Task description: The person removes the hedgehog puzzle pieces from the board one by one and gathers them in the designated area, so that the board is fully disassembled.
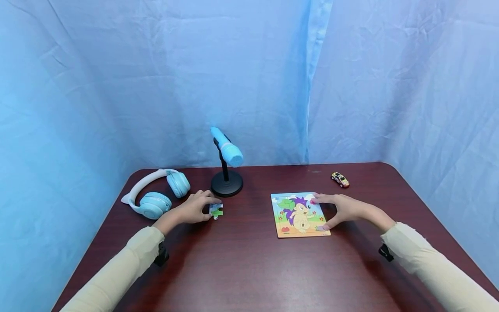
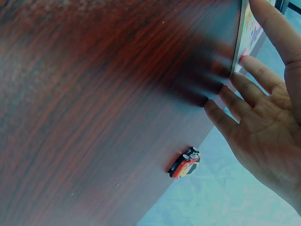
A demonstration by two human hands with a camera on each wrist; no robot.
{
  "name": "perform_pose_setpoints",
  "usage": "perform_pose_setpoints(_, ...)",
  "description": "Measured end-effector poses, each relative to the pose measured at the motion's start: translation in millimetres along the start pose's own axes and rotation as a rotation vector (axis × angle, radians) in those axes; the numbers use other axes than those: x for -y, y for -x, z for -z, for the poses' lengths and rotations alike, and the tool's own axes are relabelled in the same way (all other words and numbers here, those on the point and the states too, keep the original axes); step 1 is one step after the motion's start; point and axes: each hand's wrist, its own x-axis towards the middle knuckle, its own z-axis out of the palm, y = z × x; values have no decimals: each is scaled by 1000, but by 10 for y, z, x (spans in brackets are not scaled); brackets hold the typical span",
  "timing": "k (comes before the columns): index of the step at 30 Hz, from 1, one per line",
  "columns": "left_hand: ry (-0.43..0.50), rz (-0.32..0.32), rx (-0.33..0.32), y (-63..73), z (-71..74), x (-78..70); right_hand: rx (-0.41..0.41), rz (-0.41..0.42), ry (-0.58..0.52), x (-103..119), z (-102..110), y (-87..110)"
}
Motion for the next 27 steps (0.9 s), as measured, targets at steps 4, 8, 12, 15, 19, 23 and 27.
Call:
perform_pose_setpoints(4,0,21,13,-1,12,6,0,1,-4,-7,-15,-12)
perform_pose_setpoints(8,-1,31,17,-6,19,1,0,1,-2,-13,-31,-25)
perform_pose_setpoints(12,-4,39,17,-10,22,-2,-1,6,0,-16,-28,-28)
perform_pose_setpoints(15,2,48,4,-23,28,-19,0,0,-4,-21,-23,-26)
perform_pose_setpoints(19,29,62,-27,-94,27,-89,2,-3,-8,-17,-18,-19)
perform_pose_setpoints(23,36,40,-65,-240,-11,-214,2,3,-3,-9,-14,-5)
perform_pose_setpoints(27,52,-12,-75,-437,-64,-393,2,4,-5,-4,-7,-1)
